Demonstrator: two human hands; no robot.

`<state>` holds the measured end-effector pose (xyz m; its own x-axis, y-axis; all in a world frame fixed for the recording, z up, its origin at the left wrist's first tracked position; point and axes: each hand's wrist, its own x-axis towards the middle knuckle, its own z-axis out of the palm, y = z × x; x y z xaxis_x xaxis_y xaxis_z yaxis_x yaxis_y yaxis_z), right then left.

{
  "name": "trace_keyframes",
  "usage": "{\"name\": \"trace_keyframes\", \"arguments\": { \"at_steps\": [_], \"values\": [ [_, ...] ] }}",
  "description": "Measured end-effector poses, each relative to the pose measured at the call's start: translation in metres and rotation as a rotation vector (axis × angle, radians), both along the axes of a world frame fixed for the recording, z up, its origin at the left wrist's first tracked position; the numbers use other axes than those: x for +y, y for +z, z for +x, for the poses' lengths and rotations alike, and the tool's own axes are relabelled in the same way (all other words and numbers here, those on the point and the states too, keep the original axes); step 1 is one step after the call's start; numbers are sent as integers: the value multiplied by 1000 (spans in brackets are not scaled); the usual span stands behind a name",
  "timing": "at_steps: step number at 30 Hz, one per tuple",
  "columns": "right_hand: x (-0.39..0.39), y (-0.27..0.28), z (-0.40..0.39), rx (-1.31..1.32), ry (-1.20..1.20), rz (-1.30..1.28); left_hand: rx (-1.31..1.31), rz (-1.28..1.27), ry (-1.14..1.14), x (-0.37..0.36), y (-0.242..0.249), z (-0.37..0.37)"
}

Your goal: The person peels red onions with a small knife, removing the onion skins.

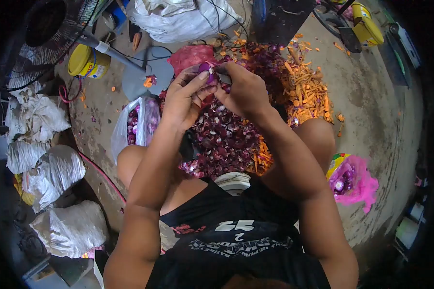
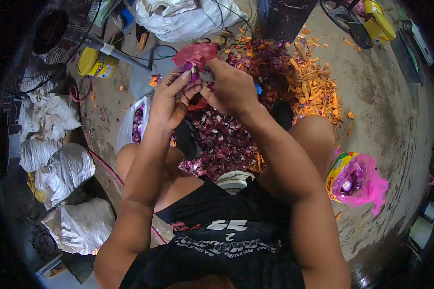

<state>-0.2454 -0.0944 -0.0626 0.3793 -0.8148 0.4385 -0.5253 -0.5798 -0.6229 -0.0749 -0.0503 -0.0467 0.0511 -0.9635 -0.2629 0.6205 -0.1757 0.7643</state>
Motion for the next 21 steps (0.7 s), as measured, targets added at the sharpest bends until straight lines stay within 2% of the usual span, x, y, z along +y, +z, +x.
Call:
{"name": "trace_keyframes", "arguments": {
  "at_steps": [3, 12, 21],
  "values": [
    [0, 3, -1, 20, 11, -39, -24, 5, 59, 1, 5, -6],
    [-2, 8, -2, 57, -33, -104, 75, 14, -48, 2, 11, -5],
    [-5, 7, -2, 54, 32, -186, -33, 19, 38, 4, 10, -11]
  ]
}}
